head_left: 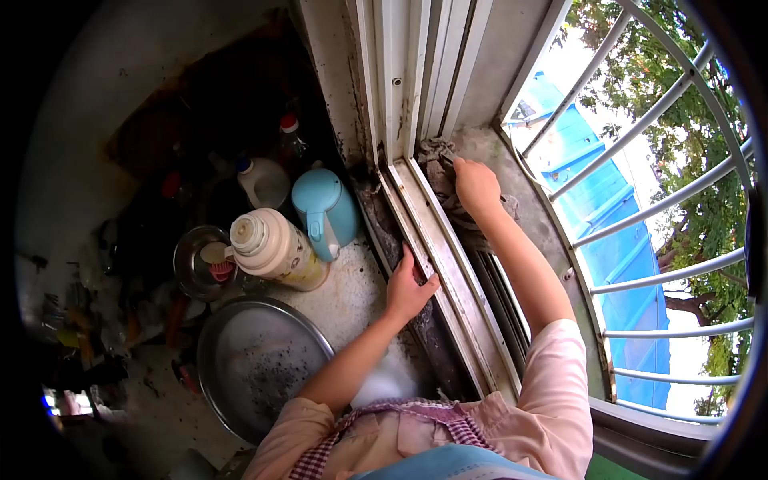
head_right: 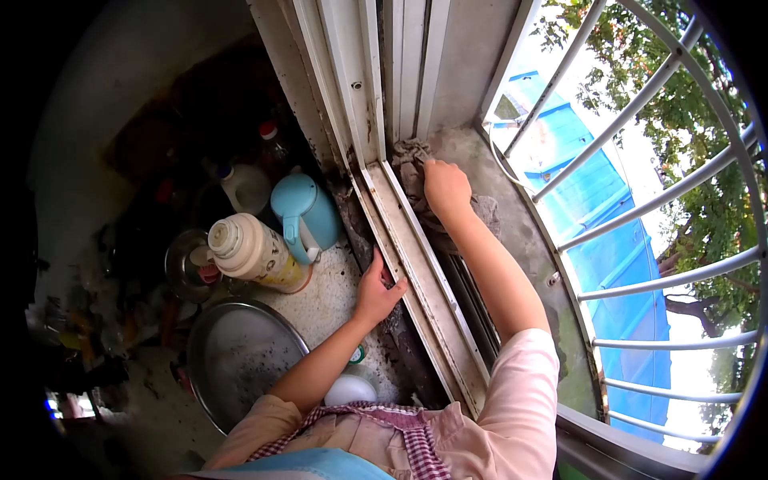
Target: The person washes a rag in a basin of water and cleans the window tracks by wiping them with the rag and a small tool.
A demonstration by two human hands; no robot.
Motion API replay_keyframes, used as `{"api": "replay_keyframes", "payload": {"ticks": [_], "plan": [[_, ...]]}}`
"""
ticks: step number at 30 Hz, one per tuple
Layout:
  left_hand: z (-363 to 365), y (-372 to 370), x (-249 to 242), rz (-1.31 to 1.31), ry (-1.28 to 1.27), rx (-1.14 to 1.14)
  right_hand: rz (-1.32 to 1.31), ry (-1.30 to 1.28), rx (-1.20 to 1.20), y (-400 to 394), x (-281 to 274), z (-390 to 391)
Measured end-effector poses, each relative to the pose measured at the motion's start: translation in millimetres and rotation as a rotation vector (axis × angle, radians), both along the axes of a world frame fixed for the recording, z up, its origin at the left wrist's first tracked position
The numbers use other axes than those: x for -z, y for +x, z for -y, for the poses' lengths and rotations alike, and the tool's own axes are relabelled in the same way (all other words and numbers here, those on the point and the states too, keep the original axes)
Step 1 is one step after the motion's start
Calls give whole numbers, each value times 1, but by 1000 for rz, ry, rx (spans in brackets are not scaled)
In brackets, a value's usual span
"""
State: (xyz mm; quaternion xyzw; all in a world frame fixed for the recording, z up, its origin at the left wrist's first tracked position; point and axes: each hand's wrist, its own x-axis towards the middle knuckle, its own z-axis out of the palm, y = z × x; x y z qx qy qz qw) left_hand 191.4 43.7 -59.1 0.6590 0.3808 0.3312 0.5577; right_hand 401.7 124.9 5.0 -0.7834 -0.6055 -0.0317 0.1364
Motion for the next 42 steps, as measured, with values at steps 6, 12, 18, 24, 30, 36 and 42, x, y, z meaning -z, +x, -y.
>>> {"api": "replay_keyframes", "payload": {"ticks": [6,12,18,24,30,36,42], "plan": [[-2,-2,7,-107,3,6,-14,172,229,5,15,-30],[-3,-2,7,-153,74,-20,-48,22,188,-14,12,-31],[-2,-2,6,-138,18,-13,19,3,194,-2,26,-62],[0,-2,2,-118,-49,-2,150,-219,-90,27,-4,-66],[-1,0,11,-130,58,-29,157,-188,-60,31,8,-50],[-1,-2,7,-84,8,-10,157,-106,-78,16,12,-48],[-1,-1,9,-134,70,-37,390,-46,-236,34,12,-24]]}}
